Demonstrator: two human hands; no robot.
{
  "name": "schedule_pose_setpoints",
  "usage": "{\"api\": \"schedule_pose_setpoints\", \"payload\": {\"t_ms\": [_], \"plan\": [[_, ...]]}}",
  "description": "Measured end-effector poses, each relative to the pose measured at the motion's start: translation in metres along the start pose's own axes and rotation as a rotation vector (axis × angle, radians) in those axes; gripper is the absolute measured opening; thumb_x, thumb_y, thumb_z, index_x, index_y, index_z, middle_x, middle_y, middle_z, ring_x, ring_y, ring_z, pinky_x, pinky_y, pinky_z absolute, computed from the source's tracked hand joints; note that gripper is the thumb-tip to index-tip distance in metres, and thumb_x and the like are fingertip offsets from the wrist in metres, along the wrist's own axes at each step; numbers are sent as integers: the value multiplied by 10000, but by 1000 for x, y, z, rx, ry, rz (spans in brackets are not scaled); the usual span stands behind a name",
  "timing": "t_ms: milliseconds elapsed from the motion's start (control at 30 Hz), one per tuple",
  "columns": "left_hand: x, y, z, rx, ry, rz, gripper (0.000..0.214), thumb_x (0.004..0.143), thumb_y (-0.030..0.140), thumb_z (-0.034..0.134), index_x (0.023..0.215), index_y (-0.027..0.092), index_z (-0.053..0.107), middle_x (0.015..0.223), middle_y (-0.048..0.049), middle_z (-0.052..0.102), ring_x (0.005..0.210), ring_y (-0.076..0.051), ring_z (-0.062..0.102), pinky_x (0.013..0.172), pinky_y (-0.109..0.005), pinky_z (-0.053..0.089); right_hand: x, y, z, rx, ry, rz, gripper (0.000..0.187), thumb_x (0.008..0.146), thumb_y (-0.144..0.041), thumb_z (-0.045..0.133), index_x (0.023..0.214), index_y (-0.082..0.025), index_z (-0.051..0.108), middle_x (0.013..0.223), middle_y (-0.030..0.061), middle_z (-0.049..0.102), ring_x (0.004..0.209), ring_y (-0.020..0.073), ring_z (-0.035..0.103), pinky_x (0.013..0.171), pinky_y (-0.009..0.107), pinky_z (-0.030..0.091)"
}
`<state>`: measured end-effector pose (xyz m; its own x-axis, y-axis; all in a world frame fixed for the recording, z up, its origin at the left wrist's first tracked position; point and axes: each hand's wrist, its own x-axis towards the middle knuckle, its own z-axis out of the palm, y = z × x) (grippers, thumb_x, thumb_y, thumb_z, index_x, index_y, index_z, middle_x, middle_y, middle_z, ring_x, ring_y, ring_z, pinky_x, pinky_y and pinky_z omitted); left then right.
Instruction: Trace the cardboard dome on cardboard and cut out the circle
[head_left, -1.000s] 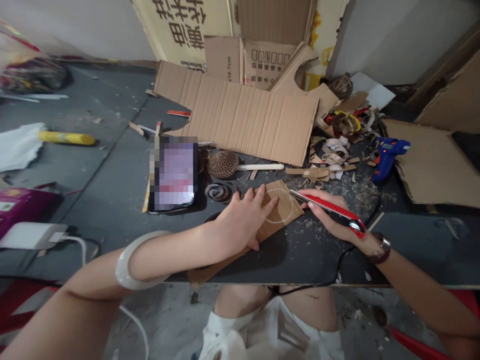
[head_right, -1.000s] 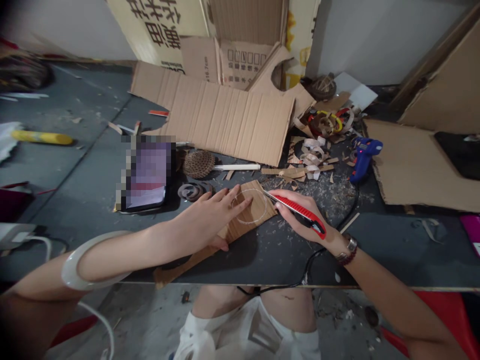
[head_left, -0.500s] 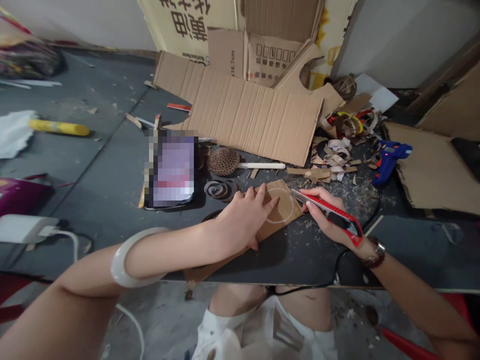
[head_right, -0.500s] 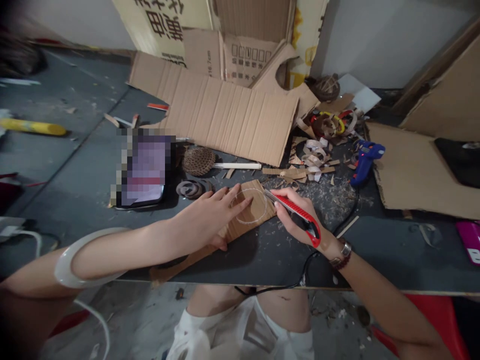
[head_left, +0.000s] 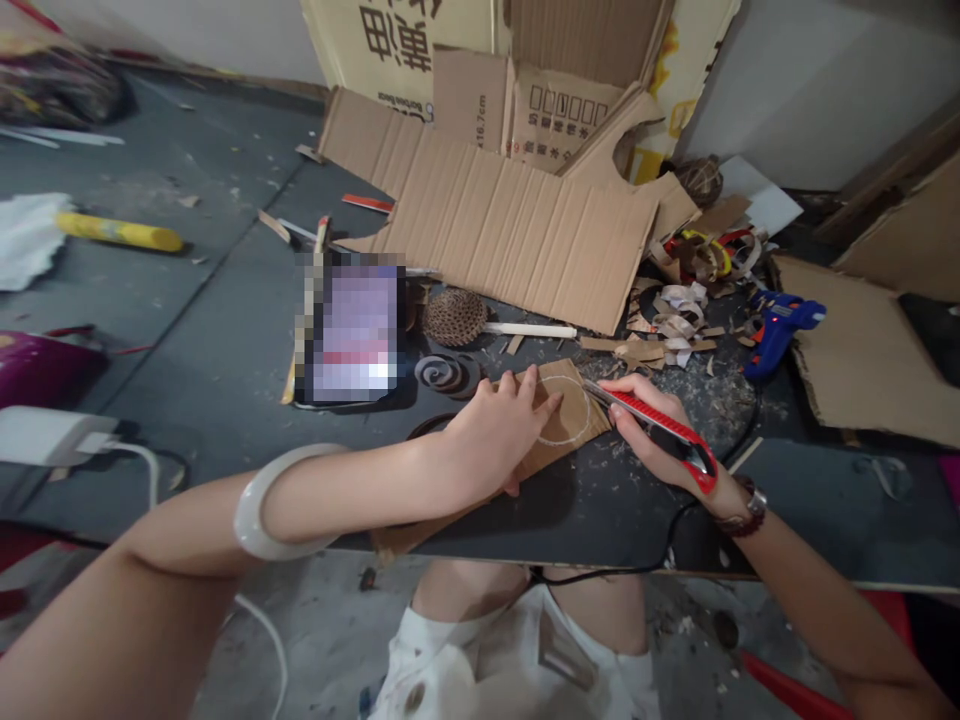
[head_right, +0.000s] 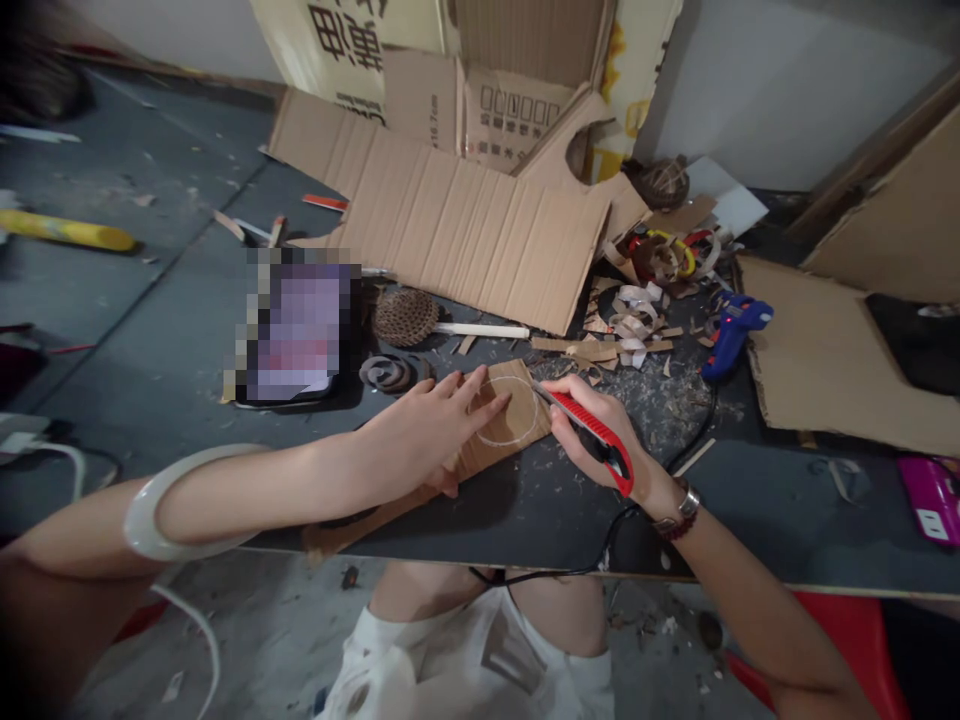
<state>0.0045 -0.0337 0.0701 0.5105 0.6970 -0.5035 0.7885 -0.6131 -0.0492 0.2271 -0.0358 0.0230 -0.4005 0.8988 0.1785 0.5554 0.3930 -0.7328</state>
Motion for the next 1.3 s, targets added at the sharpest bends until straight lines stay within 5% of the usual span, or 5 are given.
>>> {"api": "schedule_pose_setpoints", "payload": {"t_ms": [400, 867, 1300], "plan": [[-4, 3, 1, 12, 26, -57, 1193, 584, 617, 807, 1533, 205, 212, 1514, -336, 282, 1299, -480, 436, 1008, -583, 381, -1, 7, 2, -57, 53, -141, 206, 894, -256, 566, 1097, -235, 597, 1014, 51, 706, 879, 174, 675, 806, 300, 525], [-4, 1, 4, 66, 91, 32, 1070, 644, 553, 801, 1518, 253, 262, 1500, -278, 352, 1230, -426, 511, 939, -510, 467, -3, 3, 1, 91, 203, 138, 94, 871, -301, 604, 918, -223, 628, 853, 20, 700, 701, 144, 666, 632, 257, 515], [-3, -8, 13, 89, 58, 131, 1119, 604, 393, 874, 1520, 291, 239, 1553, -289, 239, 1361, -477, 369, 951, -570, 463, 0, -1, -3, 4, 124, 32, 61, 858, -241, 603, 899, -215, 639, 816, 5, 701, 696, 125, 652, 653, 240, 503]]}}
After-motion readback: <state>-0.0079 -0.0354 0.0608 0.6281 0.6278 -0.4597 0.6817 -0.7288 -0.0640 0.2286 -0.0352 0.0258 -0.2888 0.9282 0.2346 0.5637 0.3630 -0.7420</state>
